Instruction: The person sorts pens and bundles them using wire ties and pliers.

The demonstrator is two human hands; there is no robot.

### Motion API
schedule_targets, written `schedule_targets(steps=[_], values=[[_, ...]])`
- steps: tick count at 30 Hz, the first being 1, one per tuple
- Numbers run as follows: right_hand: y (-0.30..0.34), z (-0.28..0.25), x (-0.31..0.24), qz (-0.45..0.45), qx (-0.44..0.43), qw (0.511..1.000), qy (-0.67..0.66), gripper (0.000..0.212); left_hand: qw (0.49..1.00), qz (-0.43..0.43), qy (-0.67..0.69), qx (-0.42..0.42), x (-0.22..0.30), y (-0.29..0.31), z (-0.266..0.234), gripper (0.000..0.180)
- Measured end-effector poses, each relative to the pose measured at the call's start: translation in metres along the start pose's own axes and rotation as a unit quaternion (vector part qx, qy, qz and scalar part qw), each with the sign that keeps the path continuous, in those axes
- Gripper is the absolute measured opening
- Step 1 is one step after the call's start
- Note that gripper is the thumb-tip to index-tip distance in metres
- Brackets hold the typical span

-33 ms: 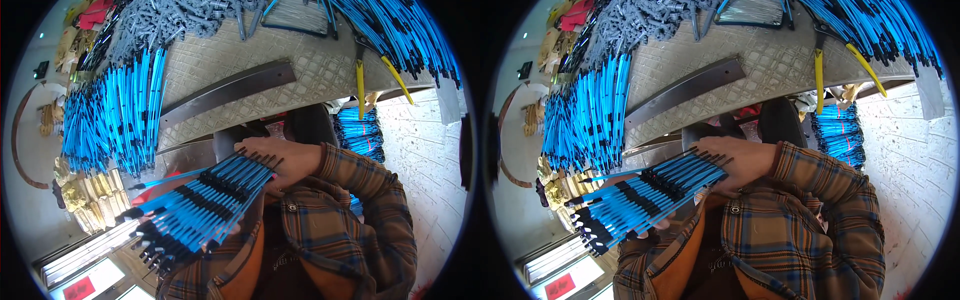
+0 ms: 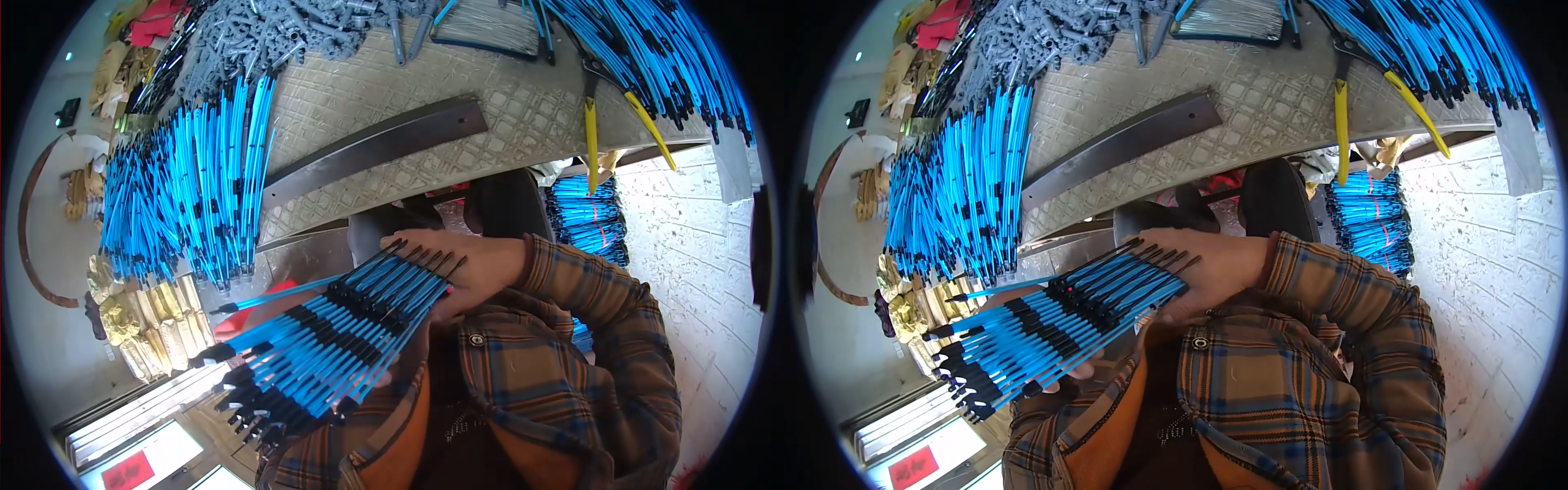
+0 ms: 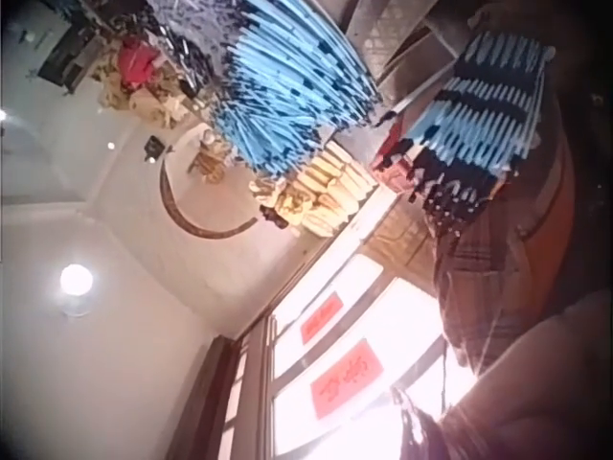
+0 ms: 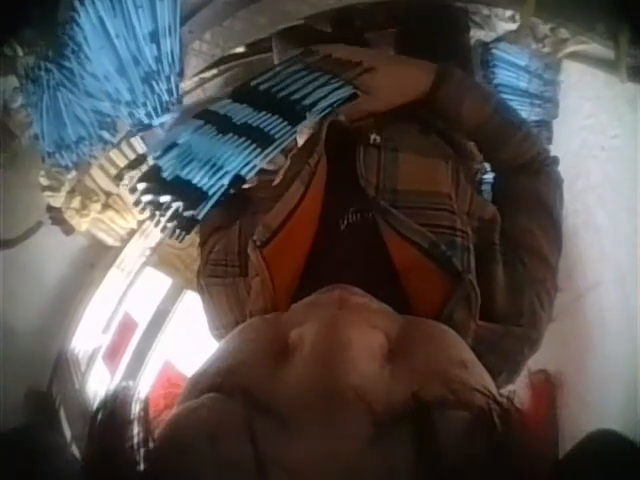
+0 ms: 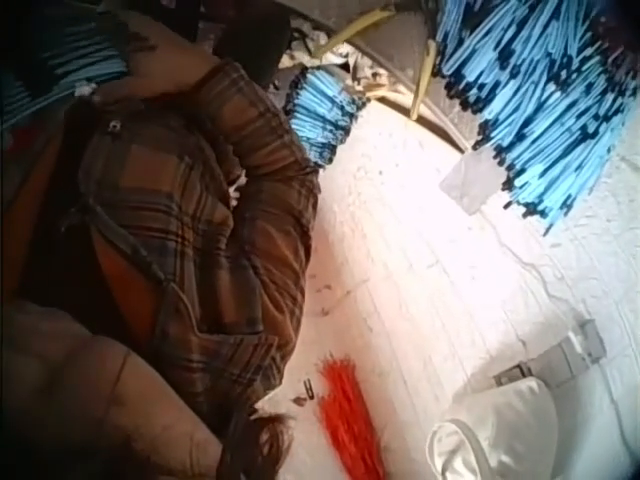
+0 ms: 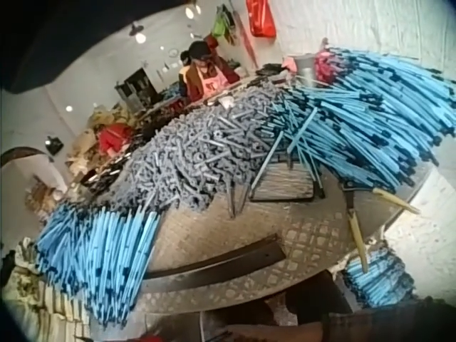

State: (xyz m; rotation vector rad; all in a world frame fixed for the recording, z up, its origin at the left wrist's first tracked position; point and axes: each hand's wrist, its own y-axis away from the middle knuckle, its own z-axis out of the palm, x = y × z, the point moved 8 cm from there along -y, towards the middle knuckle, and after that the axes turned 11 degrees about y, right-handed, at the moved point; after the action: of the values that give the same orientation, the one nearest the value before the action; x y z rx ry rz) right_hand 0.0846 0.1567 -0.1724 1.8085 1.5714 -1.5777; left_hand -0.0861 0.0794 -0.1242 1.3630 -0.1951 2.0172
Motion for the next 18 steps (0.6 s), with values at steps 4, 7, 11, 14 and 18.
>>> schedule_targets(steps=[4, 7, 11, 14, 18], values=[[-0.023, 0.008, -0.014, -0.003, -0.040, 0.988, -0.150, 0.081, 0.992, -0.021, 0.122, 0.015, -0.001, 0.012, -0.006, 0.041], [-0.048, 0.017, -0.018, 0.035, -0.050, 0.960, -0.273, 0.077, 0.976, -0.032, 0.214, 0.013, 0.003, 0.014, -0.014, 0.039], [-0.083, 0.018, -0.010, 0.108, 0.072, 0.846, -0.518, 0.056, 0.941, -0.048, 0.336, -0.002, 0.012, -0.011, -0.019, 0.037], [-0.100, 0.008, 0.008, 0.135, 0.152, 0.850, -0.485, 0.055, 0.920, -0.056, 0.388, -0.020, 0.035, -0.028, 0.001, 0.036], [-0.127, -0.113, 0.023, 0.260, 0.219, 0.938, 0.064, 0.040, 0.983, 0.168, -0.065, 0.019, 0.091, -0.067, 0.002, 0.026]])
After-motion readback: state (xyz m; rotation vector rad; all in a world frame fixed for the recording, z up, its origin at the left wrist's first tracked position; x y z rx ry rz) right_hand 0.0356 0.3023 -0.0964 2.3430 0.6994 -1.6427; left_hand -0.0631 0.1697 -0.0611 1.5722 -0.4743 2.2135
